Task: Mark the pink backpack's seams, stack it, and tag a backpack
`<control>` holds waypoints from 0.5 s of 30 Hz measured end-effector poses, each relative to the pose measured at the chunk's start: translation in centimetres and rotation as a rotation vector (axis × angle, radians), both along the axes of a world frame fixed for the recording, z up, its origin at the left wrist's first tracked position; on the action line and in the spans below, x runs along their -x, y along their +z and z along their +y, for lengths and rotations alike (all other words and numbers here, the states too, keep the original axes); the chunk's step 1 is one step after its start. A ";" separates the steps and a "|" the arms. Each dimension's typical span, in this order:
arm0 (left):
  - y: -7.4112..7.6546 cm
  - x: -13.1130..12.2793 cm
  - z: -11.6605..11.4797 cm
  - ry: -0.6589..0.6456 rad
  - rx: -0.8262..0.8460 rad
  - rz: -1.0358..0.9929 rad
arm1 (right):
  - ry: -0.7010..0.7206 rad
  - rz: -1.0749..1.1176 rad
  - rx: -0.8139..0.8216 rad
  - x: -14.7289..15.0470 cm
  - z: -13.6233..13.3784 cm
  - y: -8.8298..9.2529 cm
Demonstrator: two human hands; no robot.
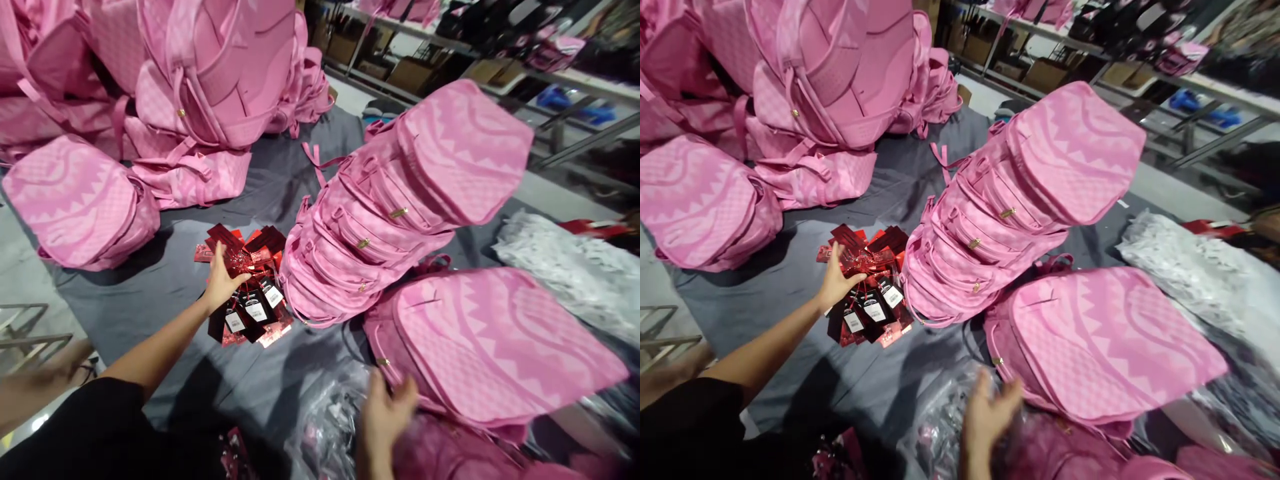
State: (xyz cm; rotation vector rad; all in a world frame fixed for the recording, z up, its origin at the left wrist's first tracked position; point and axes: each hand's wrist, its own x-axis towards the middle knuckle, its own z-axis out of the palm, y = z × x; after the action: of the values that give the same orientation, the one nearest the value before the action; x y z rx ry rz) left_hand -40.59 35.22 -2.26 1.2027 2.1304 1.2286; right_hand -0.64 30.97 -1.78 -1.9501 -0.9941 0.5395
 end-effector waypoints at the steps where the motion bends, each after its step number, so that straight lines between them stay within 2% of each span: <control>1: -1.1 0.2 0.6 -0.040 0.020 -0.110 | 0.251 -0.112 -0.029 3.2 0.1 -0.2; 3: -2.5 -0.1 1.8 -0.085 0.047 -0.218 | 0.684 -0.306 -0.054 8.8 1.2 -0.8; 4: -2.7 -0.2 2.3 -0.088 0.054 -0.216 | 0.821 -0.402 -0.028 10.8 1.9 -1.2; 5: -2.6 -0.2 2.5 -0.090 0.056 -0.191 | 0.879 -0.466 -0.010 12.3 2.7 -1.5; 8: -0.9 1.7 1.3 -0.084 0.038 -0.130 | 0.872 -0.596 0.046 14.0 3.9 -1.9; 10: 0.4 4.7 -0.4 -0.067 0.053 -0.067 | 0.829 -0.641 0.073 14.1 3.6 -1.7; 12: 1.3 8.4 -1.9 -0.017 0.137 0.096 | 0.804 -0.679 0.117 14.3 2.8 -1.5; 15: 2.3 13.4 -3.0 0.070 0.277 0.248 | 0.812 -0.721 0.207 15.4 1.0 -1.2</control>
State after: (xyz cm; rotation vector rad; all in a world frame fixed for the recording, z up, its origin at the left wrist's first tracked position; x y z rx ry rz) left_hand -54.01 32.23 0.08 1.2169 2.4430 0.8076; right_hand -16.04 31.93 -2.98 -1.8891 -2.3067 0.3652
